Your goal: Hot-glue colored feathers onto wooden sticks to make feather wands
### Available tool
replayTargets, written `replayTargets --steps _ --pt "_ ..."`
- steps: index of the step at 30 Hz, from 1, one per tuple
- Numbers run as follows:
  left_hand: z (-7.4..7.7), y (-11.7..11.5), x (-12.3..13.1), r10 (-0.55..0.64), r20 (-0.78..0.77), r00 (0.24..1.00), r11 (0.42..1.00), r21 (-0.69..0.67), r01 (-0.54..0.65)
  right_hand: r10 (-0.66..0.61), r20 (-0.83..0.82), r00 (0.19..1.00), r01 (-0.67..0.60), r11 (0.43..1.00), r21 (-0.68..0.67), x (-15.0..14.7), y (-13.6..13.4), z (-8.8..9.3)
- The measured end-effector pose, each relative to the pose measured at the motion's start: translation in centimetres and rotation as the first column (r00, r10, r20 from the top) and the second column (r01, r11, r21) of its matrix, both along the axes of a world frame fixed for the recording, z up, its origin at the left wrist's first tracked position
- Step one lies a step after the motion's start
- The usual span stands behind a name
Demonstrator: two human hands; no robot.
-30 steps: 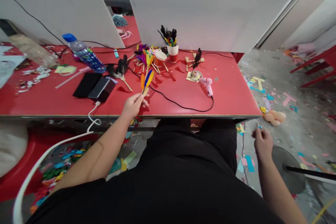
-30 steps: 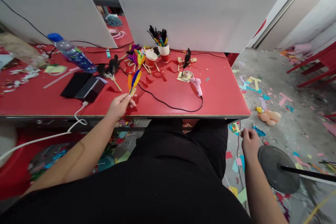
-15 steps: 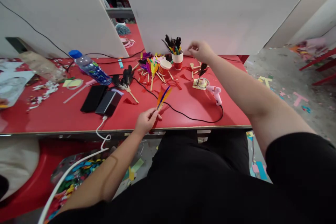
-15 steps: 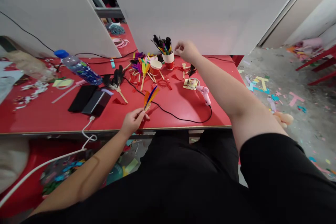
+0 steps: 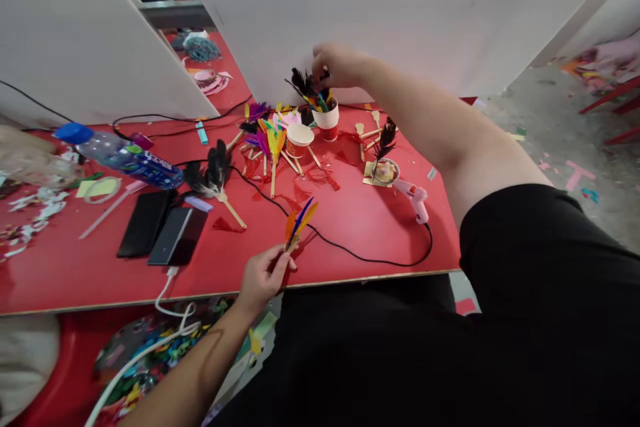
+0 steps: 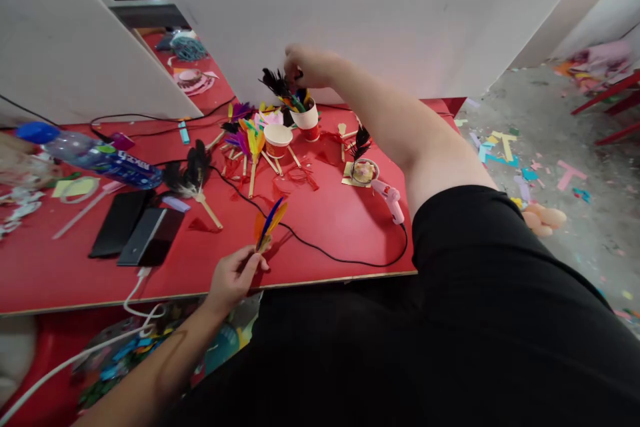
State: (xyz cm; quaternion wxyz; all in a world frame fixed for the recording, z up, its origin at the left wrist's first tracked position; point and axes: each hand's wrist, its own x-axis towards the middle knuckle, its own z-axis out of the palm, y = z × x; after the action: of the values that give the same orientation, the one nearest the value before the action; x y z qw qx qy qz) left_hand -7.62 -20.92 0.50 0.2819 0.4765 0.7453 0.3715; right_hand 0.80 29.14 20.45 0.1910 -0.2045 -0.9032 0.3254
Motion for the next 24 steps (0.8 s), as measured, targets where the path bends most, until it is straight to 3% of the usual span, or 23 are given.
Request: replayTargets --steps 5,9,13,19,24 --pt "0.5 0.1 0.4 0.054 0.023 0.998 0.999 0.006 -0.054 0.136 0.115 0.984 -0.148 0.984 0.103 -0.1 -0.7 -0.4" --pt "0.2 0.1 0.5 0.098 0.019 0.995 0.993 0.062 -0.099 0.134 0.161 0.978 -0.159 0.975 0.157 0.4 -1.4 -0.7" --pt "-0.4 0.1 0.4 0.152 0.045 0.987 0.974 0.163 -0.158 0.046 0.182 0.982 -0.077 0.983 0.169 1.3 -0.8 0.3" --pt "-0.7 1.2 0.5 0.203 0.166 0.965 0.958 0.17 -0.231 -0.117 0.09 0.989 0.095 0.971 0.219 4.0 -1.4 2.8" --pt "-1.2 2.7 -0.7 0.197 0.218 0.956 0.954 0.182 -0.238 -0.235 -0.079 0.969 0.247 0.937 0.248 6.3 -3.6 2.1"
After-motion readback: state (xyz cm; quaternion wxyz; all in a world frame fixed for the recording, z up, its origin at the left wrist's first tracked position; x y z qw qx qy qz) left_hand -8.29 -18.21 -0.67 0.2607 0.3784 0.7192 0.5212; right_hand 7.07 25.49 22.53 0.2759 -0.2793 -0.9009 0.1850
